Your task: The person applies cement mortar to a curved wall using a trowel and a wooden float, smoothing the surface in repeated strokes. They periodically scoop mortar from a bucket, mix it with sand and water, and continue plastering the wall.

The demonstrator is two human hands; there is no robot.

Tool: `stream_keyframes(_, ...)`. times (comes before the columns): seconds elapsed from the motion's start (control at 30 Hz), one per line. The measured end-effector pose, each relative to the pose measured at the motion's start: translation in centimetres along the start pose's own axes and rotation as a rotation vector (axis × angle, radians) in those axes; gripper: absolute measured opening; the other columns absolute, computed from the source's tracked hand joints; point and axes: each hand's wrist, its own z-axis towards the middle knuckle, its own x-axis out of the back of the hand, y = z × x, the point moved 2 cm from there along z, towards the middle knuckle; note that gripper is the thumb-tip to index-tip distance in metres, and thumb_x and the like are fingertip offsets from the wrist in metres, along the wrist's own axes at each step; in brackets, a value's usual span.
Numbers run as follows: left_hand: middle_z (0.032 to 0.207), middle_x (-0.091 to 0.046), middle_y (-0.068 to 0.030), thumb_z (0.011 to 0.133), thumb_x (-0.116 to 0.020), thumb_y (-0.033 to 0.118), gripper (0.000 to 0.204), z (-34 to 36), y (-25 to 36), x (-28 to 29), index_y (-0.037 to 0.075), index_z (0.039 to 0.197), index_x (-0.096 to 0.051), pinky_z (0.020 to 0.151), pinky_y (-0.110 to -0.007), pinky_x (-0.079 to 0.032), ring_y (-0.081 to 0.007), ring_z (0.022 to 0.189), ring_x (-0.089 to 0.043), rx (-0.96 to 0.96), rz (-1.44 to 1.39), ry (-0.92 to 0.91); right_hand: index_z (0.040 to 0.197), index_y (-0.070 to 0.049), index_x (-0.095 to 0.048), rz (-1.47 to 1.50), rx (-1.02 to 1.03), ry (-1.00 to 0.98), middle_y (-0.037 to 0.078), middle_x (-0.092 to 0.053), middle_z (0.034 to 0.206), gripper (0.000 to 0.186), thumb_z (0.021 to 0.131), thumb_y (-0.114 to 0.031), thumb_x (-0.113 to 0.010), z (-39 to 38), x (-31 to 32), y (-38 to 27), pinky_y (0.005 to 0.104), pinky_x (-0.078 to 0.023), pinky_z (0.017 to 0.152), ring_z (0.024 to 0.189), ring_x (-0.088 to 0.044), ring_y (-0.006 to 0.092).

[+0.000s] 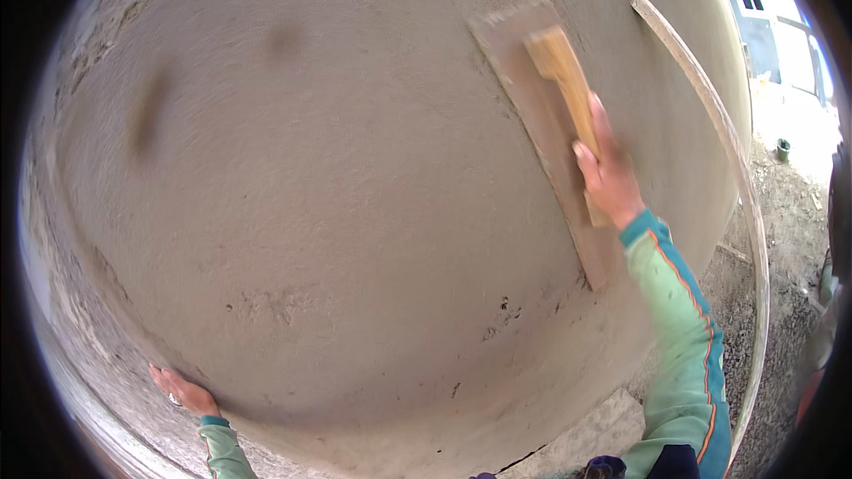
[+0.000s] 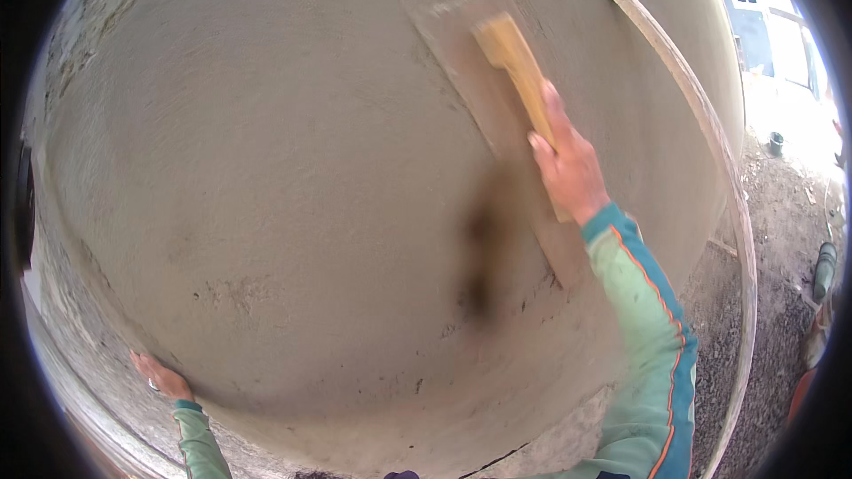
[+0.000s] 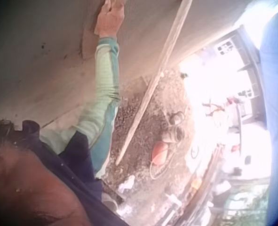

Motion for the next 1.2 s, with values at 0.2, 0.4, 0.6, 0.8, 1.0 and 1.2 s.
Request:
stream_keyframes(0.2, 0.157, -0.028, -0.0195, 0.106, -0.029, 0.041, 0.062, -2.4, -1.3, 0.2, -0.004, 0.149, -0.031, 0.120, -0.042, -0.017, -0.0323, 0.145, -0.025, 0.035, -0.053, -0.075, 0.156, -0.021, -0.020, -0.009, -0.260, -0.116, 0.018, -0.047, 0.146, 0.069, 0.096, -0.017, -0.054, 6.7, 2.4, -3.5, 0.0453, -0.048, 0.099, 0.121, -0.054, 0.0437)
stream_keyframes(0.4, 0.157, -0.029, -0.0190, 0.106, -0.029, 0.041, 0.062, -0.2, -1.5, 0.7, -0.003, 0.150, -0.031, 0.121, -0.042, -0.016, -0.0319, 0.146, -0.023, 0.019, -0.027, -0.004, 0.156, -0.026, -0.017, -0.094, 0.030, 0.025, 0.019, -0.052, 0.141, 0.069, 0.097, -0.021, -0.052, -0.1, 1.0, -0.5, 0.0476, -0.049, 0.097, 0.115, -0.059, 0.0440)
stream_keyframes(0.6, 0.157, -0.029, -0.0180, 0.106, -0.029, 0.042, 0.063, -2.4, 0.5, -0.7, -0.003, 0.150, -0.031, 0.121, -0.042, -0.016, -0.0321, 0.147, -0.023, 0.061, 0.006, -0.001, 0.156, -0.027, -0.018, -0.129, -0.370, -0.020, 0.019, -0.052, 0.141, 0.064, 0.099, -0.027, -0.048, 18.2, 1.4, -0.3, 0.0478, -0.049, 0.096, 0.114, -0.058, 0.0479)
stream_keyframes(0.8, 0.158, -0.028, -0.0176, 0.106, -0.028, 0.043, 0.063, 0.3, -2.1, 0.8, -0.002, 0.150, -0.030, 0.121, -0.042, -0.015, -0.0328, 0.147, -0.022, -0.001, -0.009, 0.000, 0.155, -0.028, -0.022, 0.006, 0.125, 0.069, 0.022, -0.060, 0.130, 0.064, 0.097, -0.028, -0.050, 7.1, -1.5, -1.6, 0.0495, -0.049, 0.095, 0.113, -0.057, 0.0476)
stream_keyframes(1.0, 0.158, -0.027, -0.0176, 0.106, -0.027, 0.045, 0.064, -1.8, 1.1, -0.9, -0.001, 0.151, -0.029, 0.122, -0.042, -0.013, -0.0321, 0.148, -0.019, 0.063, 0.052, -0.019, 0.155, -0.030, -0.021, -0.106, -0.231, 0.073, 0.020, -0.054, 0.138, 0.065, 0.097, -0.027, -0.050, 21.5, 0.9, 0.3, 0.0489, -0.047, 0.101, 0.118, -0.054, 0.0469)
stream_keyframes(1.2, 0.158, -0.027, -0.0181, 0.106, -0.026, 0.046, 0.065, 0.4, 0.0, 1.4, -0.001, 0.151, -0.029, 0.122, -0.042, -0.013, -0.0314, 0.148, -0.018, 0.027, 0.045, -0.022, 0.154, -0.030, -0.021, -0.015, 0.194, 0.078, 0.021, -0.057, 0.134, 0.065, 0.096, -0.031, -0.050, 13.2, -2.3, -2.0, 0.0497, -0.047, 0.100, 0.117, -0.054, 0.0482)
